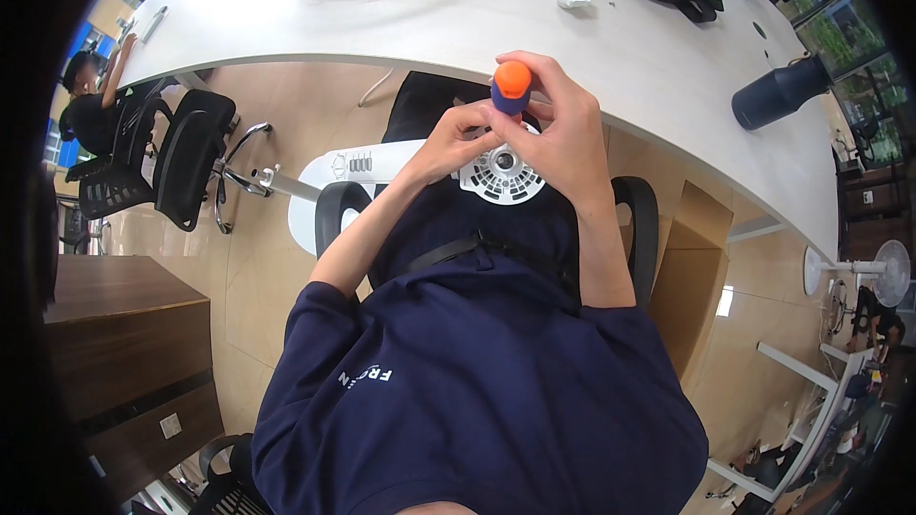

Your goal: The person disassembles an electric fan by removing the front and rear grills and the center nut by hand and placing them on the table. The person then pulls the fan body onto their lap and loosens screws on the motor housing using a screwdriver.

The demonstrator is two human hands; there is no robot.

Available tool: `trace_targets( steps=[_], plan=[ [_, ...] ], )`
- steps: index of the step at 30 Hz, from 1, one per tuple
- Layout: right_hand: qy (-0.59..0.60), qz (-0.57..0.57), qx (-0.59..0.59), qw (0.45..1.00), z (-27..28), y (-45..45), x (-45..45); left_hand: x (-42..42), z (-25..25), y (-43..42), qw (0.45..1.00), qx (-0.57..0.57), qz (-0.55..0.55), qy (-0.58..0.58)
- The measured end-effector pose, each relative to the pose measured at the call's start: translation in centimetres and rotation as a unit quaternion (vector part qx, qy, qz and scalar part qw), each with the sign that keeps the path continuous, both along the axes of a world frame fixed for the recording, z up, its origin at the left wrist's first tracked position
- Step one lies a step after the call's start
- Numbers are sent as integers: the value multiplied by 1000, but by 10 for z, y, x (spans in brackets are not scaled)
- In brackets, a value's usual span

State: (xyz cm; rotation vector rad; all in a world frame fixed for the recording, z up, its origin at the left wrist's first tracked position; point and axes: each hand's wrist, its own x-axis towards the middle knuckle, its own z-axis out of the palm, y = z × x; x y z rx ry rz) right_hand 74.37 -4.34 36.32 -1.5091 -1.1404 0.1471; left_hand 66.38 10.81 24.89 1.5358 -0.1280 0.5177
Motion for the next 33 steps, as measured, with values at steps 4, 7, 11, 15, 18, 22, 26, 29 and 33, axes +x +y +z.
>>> trace_targets(
  steps=[4,7,11,15,18,22,26,29,33],
  plan=[
    [-30,20,5,999,-5,-2,7,2,-5,1,1000,-11,-13,19],
    [-83,4,-16,996,-7,-2,9,3,-6,1,1000,-8,-2,28],
    [-74,3,2,997,-7,2,4,0,-2,0,998,19,25,49],
    [-75,-1,30,997,-7,2,5,-1,-5,4,1000,9,-3,20],
    [-60,-4,36,998,-2,-2,6,1,-9,5,1000,-13,-14,10],
    [-54,-3,33,998,-1,-5,6,-1,-7,5,999,-21,-23,10],
    [-59,-4,34,998,-7,-2,7,-1,-8,7,1000,-5,-28,5],
    [-71,-1,58,996,-13,1,11,-1,-8,7,999,-24,-33,17],
    [-88,2,50,995,-14,2,12,-1,-10,8,999,-18,-34,16]
  ],
)
